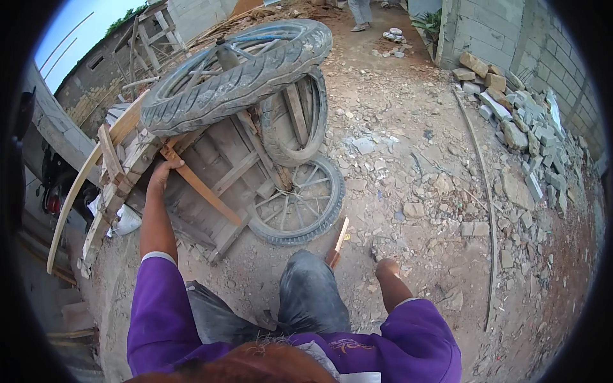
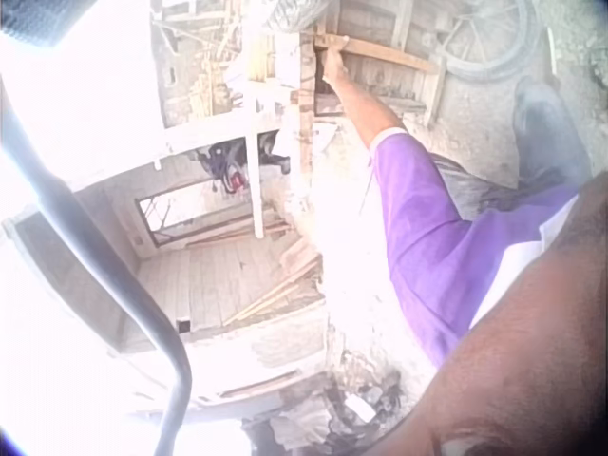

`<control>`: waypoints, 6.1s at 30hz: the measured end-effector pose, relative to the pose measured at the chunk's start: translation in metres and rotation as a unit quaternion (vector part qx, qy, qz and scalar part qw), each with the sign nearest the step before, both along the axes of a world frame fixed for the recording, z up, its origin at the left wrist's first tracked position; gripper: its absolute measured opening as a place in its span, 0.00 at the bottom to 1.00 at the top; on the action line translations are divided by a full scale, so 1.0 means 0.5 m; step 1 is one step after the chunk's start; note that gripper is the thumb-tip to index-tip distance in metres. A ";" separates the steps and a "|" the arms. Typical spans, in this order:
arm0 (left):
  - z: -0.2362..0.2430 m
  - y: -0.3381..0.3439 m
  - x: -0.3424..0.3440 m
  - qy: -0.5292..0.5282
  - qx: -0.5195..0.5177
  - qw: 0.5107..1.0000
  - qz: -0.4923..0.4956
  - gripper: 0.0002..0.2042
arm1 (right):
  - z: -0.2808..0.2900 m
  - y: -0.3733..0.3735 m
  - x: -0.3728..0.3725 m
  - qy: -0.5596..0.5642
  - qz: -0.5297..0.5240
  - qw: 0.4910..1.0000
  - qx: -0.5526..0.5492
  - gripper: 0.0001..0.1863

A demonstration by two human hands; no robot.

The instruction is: The person repairs a wooden cart by nailing wood planks onto the cart frame with a hammer, holding the pieces in place by hand.

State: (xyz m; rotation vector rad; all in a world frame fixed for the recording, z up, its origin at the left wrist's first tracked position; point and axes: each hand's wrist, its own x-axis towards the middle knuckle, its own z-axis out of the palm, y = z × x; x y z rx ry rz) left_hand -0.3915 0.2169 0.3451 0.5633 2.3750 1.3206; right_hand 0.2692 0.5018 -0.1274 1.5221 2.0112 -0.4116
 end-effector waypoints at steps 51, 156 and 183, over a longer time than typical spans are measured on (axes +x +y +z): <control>0.109 -0.242 0.220 0.238 0.098 0.955 -0.146 0.34 | 0.042 -0.403 -0.210 0.206 -0.027 0.970 -0.129 0.24; 0.243 -0.687 0.107 0.267 -0.142 0.948 0.103 0.39 | 0.257 -0.815 -0.692 0.010 0.561 0.824 -0.078 0.14; 0.221 -0.709 0.086 0.225 -0.040 0.968 0.101 0.32 | 0.259 -0.853 -0.702 -0.003 0.549 0.831 -0.091 0.14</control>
